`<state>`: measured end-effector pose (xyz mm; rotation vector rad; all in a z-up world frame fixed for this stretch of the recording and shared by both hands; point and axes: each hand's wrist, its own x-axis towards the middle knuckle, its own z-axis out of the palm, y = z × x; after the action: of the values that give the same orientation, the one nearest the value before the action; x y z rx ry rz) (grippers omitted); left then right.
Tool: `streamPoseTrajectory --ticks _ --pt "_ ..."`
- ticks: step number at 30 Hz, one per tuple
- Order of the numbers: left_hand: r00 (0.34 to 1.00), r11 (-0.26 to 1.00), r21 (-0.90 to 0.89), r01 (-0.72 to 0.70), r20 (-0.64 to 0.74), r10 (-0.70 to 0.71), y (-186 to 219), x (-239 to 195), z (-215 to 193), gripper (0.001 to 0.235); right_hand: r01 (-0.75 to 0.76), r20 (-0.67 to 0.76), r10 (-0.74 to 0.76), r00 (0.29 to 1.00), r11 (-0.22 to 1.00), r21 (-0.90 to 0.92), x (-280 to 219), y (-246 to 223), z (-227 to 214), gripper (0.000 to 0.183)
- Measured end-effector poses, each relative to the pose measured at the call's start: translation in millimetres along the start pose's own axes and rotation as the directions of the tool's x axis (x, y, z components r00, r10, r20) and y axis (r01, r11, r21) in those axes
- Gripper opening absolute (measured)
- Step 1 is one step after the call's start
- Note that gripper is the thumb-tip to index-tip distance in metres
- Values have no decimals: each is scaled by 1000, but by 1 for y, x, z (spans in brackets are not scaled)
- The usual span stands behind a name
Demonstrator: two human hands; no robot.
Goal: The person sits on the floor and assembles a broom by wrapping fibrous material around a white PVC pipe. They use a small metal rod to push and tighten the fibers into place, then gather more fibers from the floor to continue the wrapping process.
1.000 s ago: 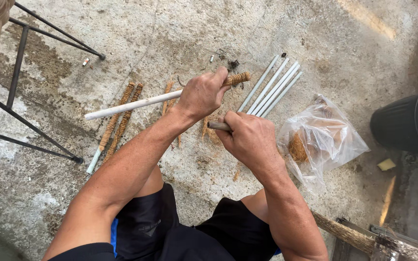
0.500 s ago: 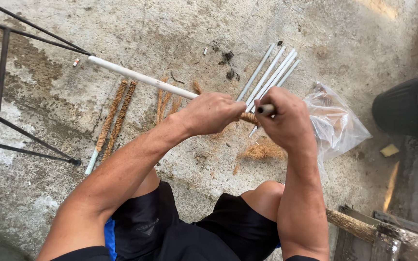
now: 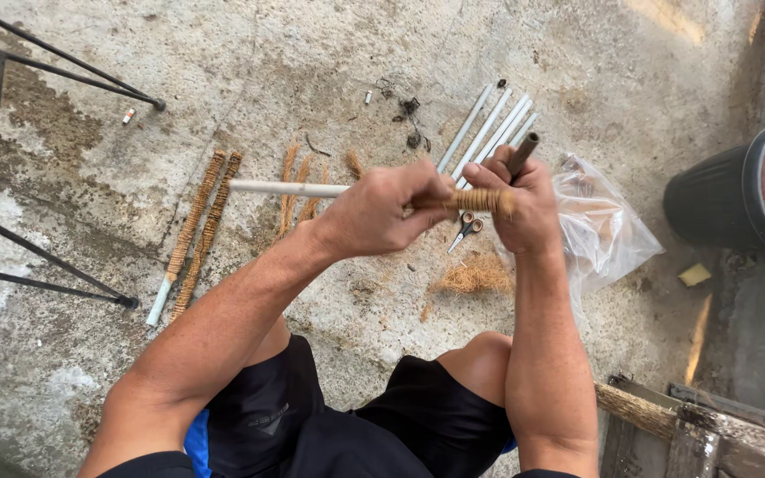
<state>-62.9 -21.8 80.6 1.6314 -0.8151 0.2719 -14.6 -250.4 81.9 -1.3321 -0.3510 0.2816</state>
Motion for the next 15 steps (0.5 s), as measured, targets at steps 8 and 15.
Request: streamPoseTrajectory --ticks 8,15 --pt "906 874 -392 287 -186 -381 -24 1 -30 25 -15 -102 17 995 1000 18 1 12 35 39" --pt "851 872 -344 347 -276 -447 -43 0 -36 25 47 -70 -88 994 893 -448 -15 17 70 45"
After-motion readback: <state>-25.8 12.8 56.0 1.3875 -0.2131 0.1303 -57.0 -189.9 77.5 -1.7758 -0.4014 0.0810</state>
